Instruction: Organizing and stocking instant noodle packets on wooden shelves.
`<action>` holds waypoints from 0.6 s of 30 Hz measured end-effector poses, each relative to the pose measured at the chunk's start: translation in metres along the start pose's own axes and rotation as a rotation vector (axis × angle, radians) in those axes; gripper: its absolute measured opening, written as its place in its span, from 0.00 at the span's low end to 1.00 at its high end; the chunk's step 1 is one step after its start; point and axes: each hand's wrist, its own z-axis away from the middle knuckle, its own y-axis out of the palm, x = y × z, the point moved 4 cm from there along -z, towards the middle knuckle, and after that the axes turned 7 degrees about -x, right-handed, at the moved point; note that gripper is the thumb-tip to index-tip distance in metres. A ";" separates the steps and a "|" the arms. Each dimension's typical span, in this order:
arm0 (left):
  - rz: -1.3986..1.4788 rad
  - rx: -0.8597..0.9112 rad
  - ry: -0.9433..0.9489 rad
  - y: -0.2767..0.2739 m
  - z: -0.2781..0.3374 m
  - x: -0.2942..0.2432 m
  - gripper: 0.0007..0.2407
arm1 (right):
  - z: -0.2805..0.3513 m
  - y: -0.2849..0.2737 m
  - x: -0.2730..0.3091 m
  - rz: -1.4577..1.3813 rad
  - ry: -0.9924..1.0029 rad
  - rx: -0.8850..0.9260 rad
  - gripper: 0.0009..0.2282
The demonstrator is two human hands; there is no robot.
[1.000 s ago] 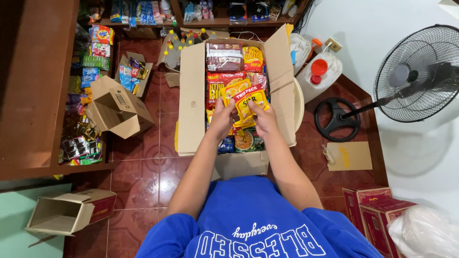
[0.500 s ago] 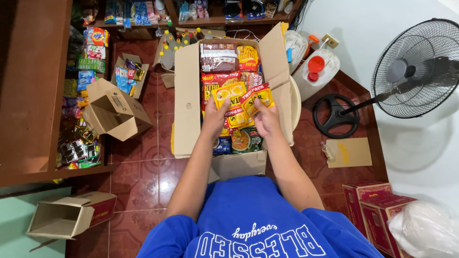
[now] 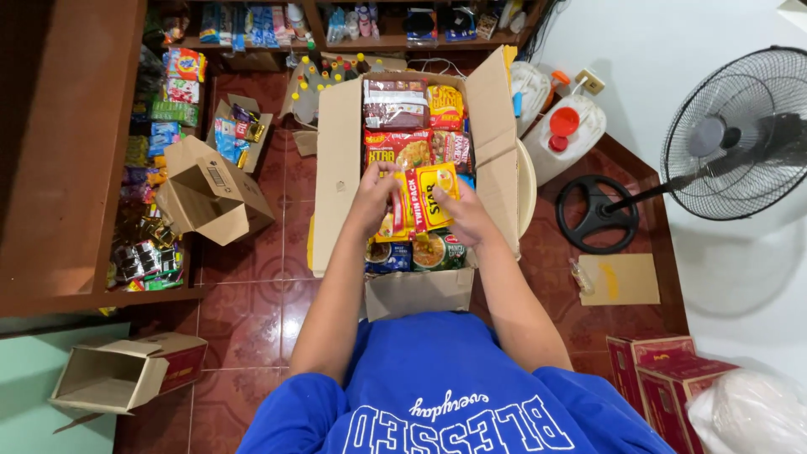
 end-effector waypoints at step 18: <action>-0.131 -0.061 0.316 0.036 0.030 -0.036 0.10 | 0.005 0.025 0.023 0.104 -0.355 -0.133 0.19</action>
